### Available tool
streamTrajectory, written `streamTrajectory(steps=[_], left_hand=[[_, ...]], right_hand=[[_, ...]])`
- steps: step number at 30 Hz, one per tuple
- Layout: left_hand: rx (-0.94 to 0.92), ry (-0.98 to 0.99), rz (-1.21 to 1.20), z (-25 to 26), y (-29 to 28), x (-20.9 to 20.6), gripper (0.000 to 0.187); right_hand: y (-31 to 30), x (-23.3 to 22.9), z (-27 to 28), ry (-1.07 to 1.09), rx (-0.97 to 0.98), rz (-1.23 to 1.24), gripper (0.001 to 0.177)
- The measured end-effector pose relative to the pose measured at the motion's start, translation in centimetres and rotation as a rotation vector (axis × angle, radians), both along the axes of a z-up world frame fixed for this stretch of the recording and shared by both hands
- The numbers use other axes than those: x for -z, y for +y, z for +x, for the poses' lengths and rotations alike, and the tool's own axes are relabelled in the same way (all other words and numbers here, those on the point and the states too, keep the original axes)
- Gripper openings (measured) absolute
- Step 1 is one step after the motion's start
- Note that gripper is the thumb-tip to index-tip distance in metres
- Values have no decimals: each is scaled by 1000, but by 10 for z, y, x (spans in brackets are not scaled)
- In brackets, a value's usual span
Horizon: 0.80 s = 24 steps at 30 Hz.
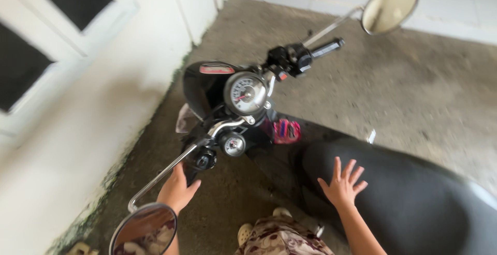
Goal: The person rinses a scooter with a hose, then uses a red cloth and a white bucket to wipe the seat and body. The person also rinses the front wheel and places a white cloth over the front fairing while continuing to rinse the scooter.
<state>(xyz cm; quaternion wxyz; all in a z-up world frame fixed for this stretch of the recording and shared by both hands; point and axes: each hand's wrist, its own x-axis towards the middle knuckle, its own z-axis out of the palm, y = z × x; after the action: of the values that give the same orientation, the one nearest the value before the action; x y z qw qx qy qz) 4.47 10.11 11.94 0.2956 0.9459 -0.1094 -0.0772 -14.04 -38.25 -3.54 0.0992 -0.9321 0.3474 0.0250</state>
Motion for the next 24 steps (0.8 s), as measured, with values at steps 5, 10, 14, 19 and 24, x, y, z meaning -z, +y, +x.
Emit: streamTrajectory(steps=[5, 10, 14, 19, 24], left_hand=[[-136, 498, -58, 2, 5, -24, 63], [-209, 492, -38, 2, -11, -32, 54], [-187, 465, 0, 13, -22, -34, 49], [-140, 363, 43, 33, -43, -39, 49], [15, 29, 202, 56, -66, -36, 48]], right_hand=[[4, -27, -59, 307, 252, -19, 135], [-18, 2, -76, 583, 131, -147, 132], [-36, 14, -71, 500, 145, -101, 130], [-57, 10, -58, 447, 152, -95, 130], [-85, 1, -45, 389, 169, -21, 130]])
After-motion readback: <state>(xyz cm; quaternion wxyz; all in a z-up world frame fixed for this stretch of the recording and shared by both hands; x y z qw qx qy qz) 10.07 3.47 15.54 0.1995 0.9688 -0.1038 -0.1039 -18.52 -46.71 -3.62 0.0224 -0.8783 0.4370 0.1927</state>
